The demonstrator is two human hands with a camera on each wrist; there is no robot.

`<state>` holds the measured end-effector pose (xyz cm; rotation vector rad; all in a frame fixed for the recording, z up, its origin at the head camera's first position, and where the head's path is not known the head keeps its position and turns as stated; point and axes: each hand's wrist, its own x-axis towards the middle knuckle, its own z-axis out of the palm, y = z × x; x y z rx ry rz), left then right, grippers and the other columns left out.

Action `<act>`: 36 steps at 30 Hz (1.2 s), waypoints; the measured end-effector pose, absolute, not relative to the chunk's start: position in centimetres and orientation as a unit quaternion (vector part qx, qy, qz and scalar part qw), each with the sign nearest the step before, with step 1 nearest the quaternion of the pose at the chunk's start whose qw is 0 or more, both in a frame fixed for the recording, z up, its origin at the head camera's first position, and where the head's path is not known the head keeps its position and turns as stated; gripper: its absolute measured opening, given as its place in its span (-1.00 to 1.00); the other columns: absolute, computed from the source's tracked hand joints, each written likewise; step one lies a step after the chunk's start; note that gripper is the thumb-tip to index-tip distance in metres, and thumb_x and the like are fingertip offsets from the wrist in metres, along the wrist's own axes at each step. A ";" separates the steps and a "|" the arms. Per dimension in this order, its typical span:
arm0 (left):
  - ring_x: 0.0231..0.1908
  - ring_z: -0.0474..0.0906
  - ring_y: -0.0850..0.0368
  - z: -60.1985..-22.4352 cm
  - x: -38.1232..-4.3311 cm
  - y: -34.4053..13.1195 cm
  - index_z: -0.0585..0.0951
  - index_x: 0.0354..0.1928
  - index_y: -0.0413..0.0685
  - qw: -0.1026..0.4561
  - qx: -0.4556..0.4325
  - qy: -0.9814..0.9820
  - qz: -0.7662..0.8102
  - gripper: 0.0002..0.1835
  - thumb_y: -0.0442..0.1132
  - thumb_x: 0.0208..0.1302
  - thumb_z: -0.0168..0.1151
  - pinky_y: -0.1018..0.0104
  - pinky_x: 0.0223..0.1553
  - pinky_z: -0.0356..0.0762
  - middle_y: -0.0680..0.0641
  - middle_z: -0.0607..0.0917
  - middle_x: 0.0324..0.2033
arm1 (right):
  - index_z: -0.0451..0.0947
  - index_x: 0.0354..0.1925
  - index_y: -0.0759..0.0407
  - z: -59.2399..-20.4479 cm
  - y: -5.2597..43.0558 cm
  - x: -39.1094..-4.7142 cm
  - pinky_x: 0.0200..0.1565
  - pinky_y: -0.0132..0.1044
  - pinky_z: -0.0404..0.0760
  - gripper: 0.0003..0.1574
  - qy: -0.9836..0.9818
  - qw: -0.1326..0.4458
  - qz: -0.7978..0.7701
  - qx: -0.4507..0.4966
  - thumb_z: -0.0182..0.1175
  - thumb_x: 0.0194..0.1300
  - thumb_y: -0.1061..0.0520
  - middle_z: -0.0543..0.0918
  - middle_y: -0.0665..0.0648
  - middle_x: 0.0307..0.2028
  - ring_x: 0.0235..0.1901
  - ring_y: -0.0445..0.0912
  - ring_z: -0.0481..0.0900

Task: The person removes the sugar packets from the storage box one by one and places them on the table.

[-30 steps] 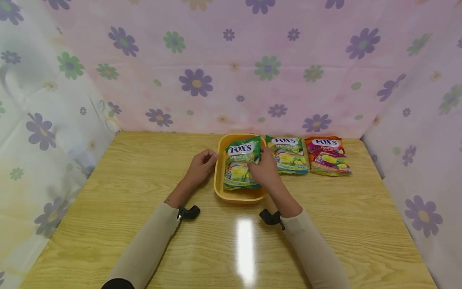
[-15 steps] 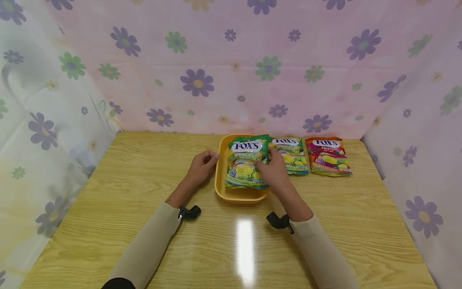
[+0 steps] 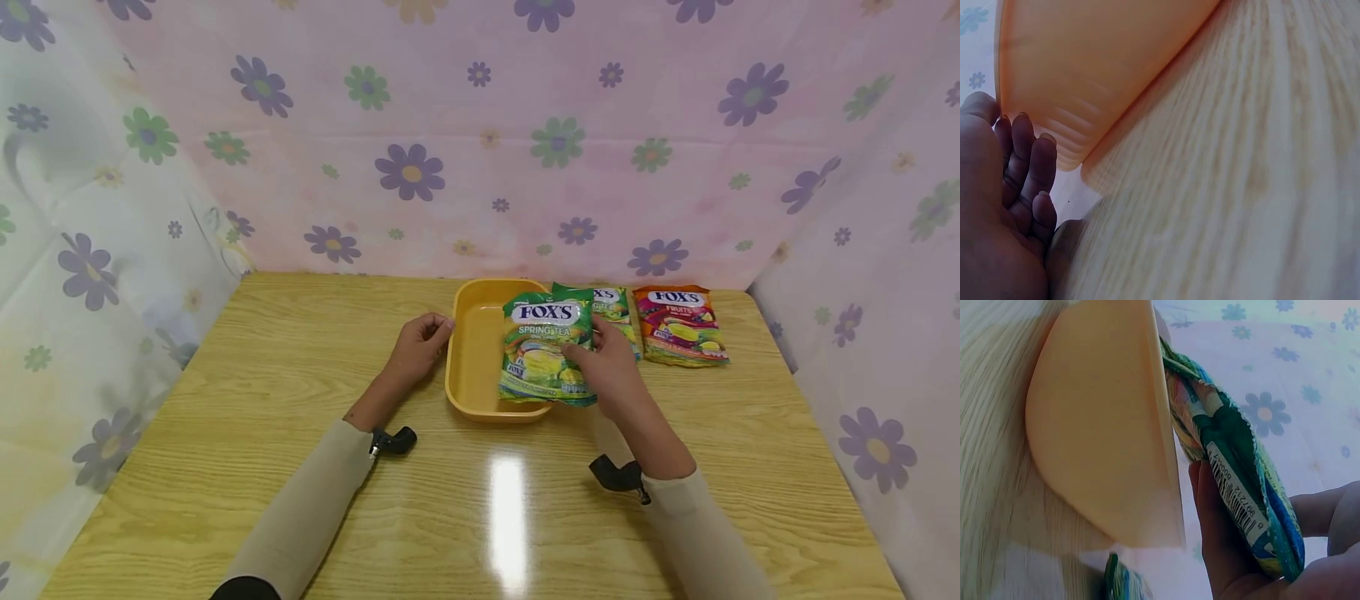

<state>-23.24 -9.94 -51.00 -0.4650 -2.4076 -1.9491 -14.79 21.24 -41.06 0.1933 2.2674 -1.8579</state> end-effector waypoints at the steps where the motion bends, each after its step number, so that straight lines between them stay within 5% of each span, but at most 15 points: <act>1: -0.30 0.56 0.10 -51.0 -23.2 -10.0 0.66 -0.19 -0.18 0.005 -0.148 -0.769 -0.622 -0.72 -0.10 0.63 0.20 0.33 -0.21 0.51 -0.09 0.71 -0.29 | -0.13 0.70 0.24 -41.0 21.5 -14.7 -0.09 -0.32 0.73 -0.05 0.767 0.101 -0.630 0.067 0.14 0.63 0.14 0.42 0.43 0.40 -0.10 -0.22 0.69; 9: -0.28 0.57 0.07 -50.8 -23.2 -10.1 0.66 -0.19 -0.20 0.006 -0.136 -0.771 -0.622 -0.67 -0.05 0.63 0.20 0.32 -0.19 0.51 -0.16 0.73 -0.26 | -0.09 0.68 0.28 -41.0 23.1 -13.8 -0.11 -0.28 0.75 -0.08 0.761 0.104 -0.637 0.070 0.15 0.63 0.15 0.50 0.34 0.27 -0.16 -0.24 0.73; 16: -0.30 0.57 0.12 -50.8 -23.2 -10.1 0.66 -0.20 -0.18 0.008 -0.138 -0.772 -0.620 -0.71 -0.10 0.63 0.20 0.34 -0.20 0.52 -0.09 0.72 -0.29 | -0.25 0.69 0.31 -41.2 25.1 -13.0 -0.06 -0.29 0.74 0.02 0.748 0.131 -0.648 0.068 0.15 0.64 0.12 0.49 0.19 0.23 -0.10 -0.26 0.71; 25: -0.30 0.59 0.14 -50.8 -23.3 -9.9 0.66 -0.19 -0.20 0.006 -0.140 -0.768 -0.625 -0.72 -0.12 0.64 0.19 0.36 -0.21 0.53 -0.12 0.73 -0.28 | -0.16 0.66 0.32 -42.2 27.7 -11.8 -0.07 -0.23 0.76 -0.06 0.712 0.153 -0.682 0.069 0.15 0.63 0.18 0.66 -0.13 0.01 -0.08 -0.21 0.75; 36: -0.30 0.57 0.13 -50.8 -23.4 -9.9 0.66 -0.23 -0.20 0.012 -0.142 -0.767 -0.626 -0.71 -0.13 0.63 0.20 0.36 -0.22 0.52 -0.12 0.72 -0.27 | -0.33 0.62 0.40 -43.7 30.8 -11.1 0.01 -0.17 0.75 -0.02 0.680 0.203 -0.704 0.028 0.09 0.61 0.32 0.66 -0.11 0.08 0.03 -0.16 0.74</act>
